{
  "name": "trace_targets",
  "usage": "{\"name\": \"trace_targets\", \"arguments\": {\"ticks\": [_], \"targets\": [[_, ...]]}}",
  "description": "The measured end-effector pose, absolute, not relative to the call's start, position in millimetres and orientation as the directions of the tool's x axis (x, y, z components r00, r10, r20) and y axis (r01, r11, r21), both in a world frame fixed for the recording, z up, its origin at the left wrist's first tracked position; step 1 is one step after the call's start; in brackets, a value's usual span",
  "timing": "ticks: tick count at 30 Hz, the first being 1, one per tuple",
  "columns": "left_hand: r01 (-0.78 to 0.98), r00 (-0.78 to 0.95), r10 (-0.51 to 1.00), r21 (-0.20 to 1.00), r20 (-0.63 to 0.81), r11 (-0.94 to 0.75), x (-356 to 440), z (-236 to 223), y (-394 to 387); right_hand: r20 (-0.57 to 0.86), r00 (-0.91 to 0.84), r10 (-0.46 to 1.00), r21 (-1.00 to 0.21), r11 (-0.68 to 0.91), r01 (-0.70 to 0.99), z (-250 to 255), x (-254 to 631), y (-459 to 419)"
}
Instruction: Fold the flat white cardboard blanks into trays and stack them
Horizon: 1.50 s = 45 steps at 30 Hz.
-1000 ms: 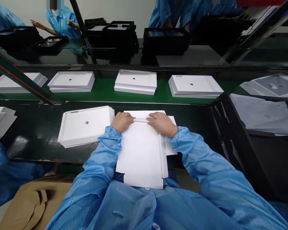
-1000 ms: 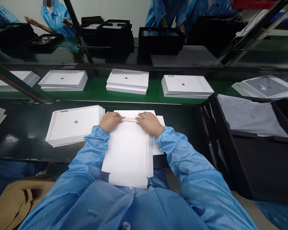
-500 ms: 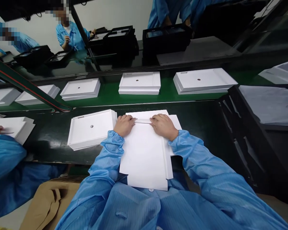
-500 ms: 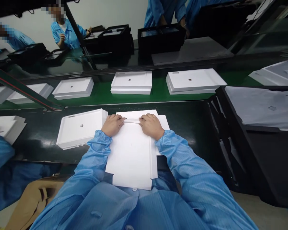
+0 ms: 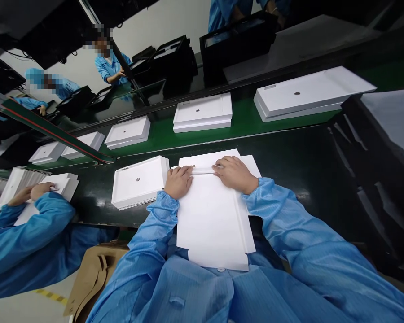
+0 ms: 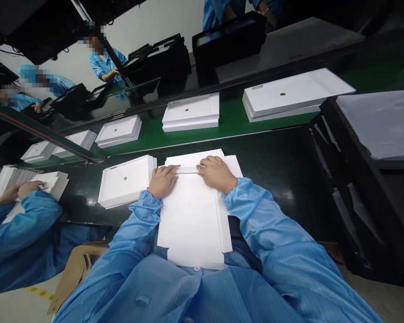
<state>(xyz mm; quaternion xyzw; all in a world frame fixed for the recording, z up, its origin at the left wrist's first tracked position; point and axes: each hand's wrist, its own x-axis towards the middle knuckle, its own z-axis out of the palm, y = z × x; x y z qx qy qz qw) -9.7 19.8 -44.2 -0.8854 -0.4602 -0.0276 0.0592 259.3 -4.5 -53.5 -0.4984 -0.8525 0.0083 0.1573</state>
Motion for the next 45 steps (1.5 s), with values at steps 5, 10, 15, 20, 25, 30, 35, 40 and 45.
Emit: {"name": "trace_targets", "arguments": {"ticks": [5, 10, 15, 20, 25, 30, 35, 40, 45], "targets": [[0.827, 0.562, 0.824, -0.064, 0.075, -0.558, -5.4, -43.1, 21.5, 0.249, -0.45, 0.858, -0.169, 0.496, 0.852, -52.2, 257.9, -5.9], [0.816, 0.576, 0.813, -0.016, 0.089, -0.577, -8.4, -44.5, 23.0, 0.255, -0.446, 0.858, -0.166, 0.494, 0.854, -53.4, 257.7, -6.1], [0.796, 0.599, 0.783, -0.022, 0.168, -0.605, -11.3, -50.1, 25.6, 0.268, -0.438, 0.858, -0.169, 0.49, 0.855, -57.7, 257.6, -4.6], [0.762, 0.636, 0.732, -0.053, 0.244, -0.645, -11.3, -53.5, 32.6, 0.247, -0.445, 0.861, -0.141, 0.486, 0.863, -62.0, 256.1, -2.2], [0.725, 0.684, 0.686, -0.129, 0.249, -0.677, -11.1, -52.1, 41.0, 0.228, -0.453, 0.862, -0.094, 0.483, 0.871, -60.3, 254.0, -0.5], [0.697, 0.714, 0.659, -0.155, 0.237, -0.7, -10.1, -52.4, 40.8, 0.214, -0.453, 0.865, -0.067, 0.476, 0.877, -57.9, 253.3, 1.2], [0.759, 0.65, 0.724, -0.162, 0.232, -0.63, -5.7, -50.0, 35.6, 0.22, -0.454, 0.863, -0.087, 0.481, 0.872, -57.2, 254.8, 4.0], [0.789, 0.611, 0.765, -0.082, 0.204, -0.609, -3.0, -46.7, 34.6, 0.172, -0.448, 0.877, -0.137, 0.472, 0.871, -46.3, 259.5, 4.7], [0.776, 0.624, 0.752, -0.061, 0.212, -0.627, -2.2, -49.4, 37.4, 0.1, -0.383, 0.918, -0.243, 0.396, 0.886, -38.2, 276.9, 3.8]]}}
